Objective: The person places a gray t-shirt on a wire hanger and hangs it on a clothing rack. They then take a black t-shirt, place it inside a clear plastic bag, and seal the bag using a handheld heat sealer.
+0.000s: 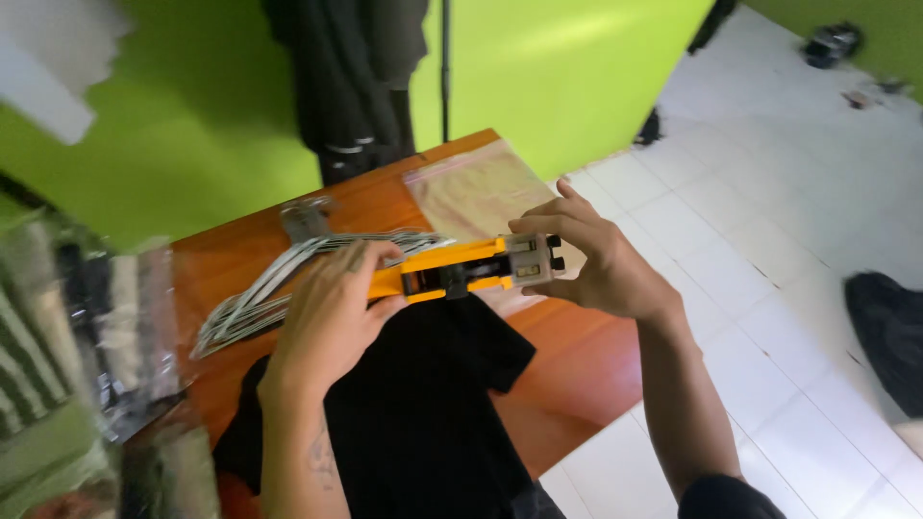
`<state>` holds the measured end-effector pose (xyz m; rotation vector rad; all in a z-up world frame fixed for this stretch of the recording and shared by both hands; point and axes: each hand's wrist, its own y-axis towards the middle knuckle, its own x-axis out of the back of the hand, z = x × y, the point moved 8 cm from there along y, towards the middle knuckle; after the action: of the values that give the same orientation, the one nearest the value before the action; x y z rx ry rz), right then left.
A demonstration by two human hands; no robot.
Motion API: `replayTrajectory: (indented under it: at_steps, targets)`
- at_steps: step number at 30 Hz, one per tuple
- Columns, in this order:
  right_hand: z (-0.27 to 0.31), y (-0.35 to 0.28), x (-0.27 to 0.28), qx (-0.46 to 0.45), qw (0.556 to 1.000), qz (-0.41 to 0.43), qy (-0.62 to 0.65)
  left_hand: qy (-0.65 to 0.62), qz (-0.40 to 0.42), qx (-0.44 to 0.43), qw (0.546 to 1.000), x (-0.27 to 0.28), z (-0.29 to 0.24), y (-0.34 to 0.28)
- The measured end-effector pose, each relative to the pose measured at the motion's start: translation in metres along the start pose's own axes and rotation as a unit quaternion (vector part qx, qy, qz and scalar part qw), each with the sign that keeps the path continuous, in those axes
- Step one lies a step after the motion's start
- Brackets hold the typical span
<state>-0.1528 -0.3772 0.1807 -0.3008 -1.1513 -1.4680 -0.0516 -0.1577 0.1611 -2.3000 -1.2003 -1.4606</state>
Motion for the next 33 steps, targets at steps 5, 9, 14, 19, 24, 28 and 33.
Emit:
replayTrajectory:
  at_steps: [5,9,14,19,24,28,33]
  targets:
    - [0.028,0.033,-0.024,0.048,0.998,-0.022,0.043,0.071,-0.057,0.026,0.996,0.047,0.020,-0.027]
    - [0.041,0.057,-0.040,0.060,0.995,-0.001,0.077,0.125,-0.090,0.035,0.987,0.075,0.038,-0.043]
    - [0.034,0.073,-0.064,0.083,0.978,0.016,0.191,0.106,-0.113,0.071,0.985,0.094,0.063,-0.061]
    - [0.028,0.082,-0.077,0.097,0.968,0.004,0.230,0.108,-0.122,0.092,0.982,0.098,0.080,-0.068]
    - [0.027,0.083,-0.076,0.105,0.977,-0.010,0.187,0.106,-0.133,0.067,0.983,0.102,0.076,-0.065]
    - [0.026,0.081,-0.074,0.097,0.978,-0.013,0.182,0.097,-0.127,0.087,0.983,0.103,0.075,-0.064]
    - [0.016,0.080,-0.078,0.103,0.959,-0.020,0.262,0.107,-0.136,0.068,0.983,0.106,0.070,-0.062]
